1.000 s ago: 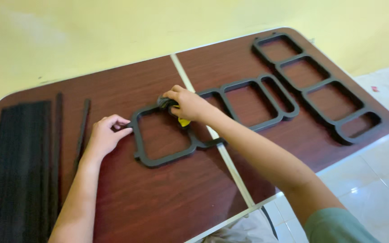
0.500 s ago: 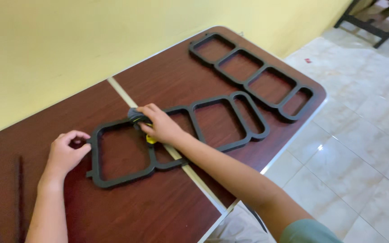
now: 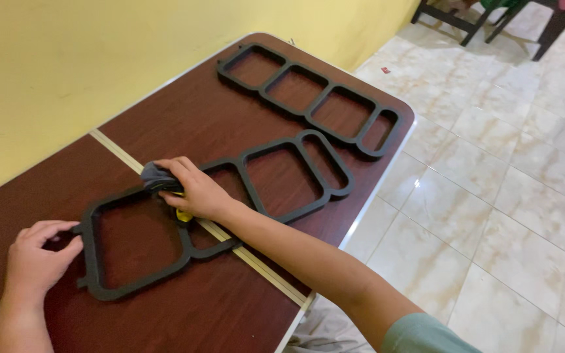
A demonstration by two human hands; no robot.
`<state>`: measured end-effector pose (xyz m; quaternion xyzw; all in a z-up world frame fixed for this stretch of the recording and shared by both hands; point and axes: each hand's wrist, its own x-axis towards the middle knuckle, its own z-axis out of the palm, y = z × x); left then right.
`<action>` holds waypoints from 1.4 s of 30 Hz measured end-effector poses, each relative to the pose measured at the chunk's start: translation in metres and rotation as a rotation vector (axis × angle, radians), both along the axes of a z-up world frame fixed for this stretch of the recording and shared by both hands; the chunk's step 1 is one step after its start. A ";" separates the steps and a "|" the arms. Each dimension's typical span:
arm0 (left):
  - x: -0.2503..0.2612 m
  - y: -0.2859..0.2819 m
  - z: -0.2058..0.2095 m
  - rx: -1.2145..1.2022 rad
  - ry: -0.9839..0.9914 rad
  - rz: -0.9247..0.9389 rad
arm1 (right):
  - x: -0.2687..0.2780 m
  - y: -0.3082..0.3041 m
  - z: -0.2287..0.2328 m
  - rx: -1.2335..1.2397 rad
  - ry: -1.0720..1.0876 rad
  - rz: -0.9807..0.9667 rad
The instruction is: The person assembles a black plastic frame by inserting rods into slots and using a yellow-handled tool to tighten connections. The person works on multiple connected rectangular sections on a wooden table.
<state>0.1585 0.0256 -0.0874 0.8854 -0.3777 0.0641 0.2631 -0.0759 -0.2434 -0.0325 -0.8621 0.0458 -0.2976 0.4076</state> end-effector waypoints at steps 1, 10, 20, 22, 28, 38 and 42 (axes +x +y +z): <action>0.002 0.001 -0.005 -0.024 -0.014 -0.026 | 0.000 -0.001 -0.001 0.004 0.002 0.002; 0.053 0.008 -0.061 0.043 -0.134 -0.177 | 0.015 -0.007 0.014 -0.103 0.147 -0.041; 0.035 -0.003 -0.037 0.211 -0.136 -0.044 | 0.051 0.037 0.001 -0.503 0.278 -0.368; 0.024 -0.001 -0.025 0.194 -0.108 -0.048 | 0.056 0.049 -0.004 -0.475 0.236 -0.390; 0.000 -0.003 0.005 0.061 0.011 -0.112 | 0.061 0.067 -0.001 -0.446 0.130 -0.334; -0.024 -0.012 0.025 0.098 0.112 -0.061 | 0.064 0.029 -0.007 -0.593 0.344 -0.289; -0.021 -0.013 0.030 0.067 0.060 -0.088 | 0.076 0.036 -0.010 -0.614 0.258 -0.327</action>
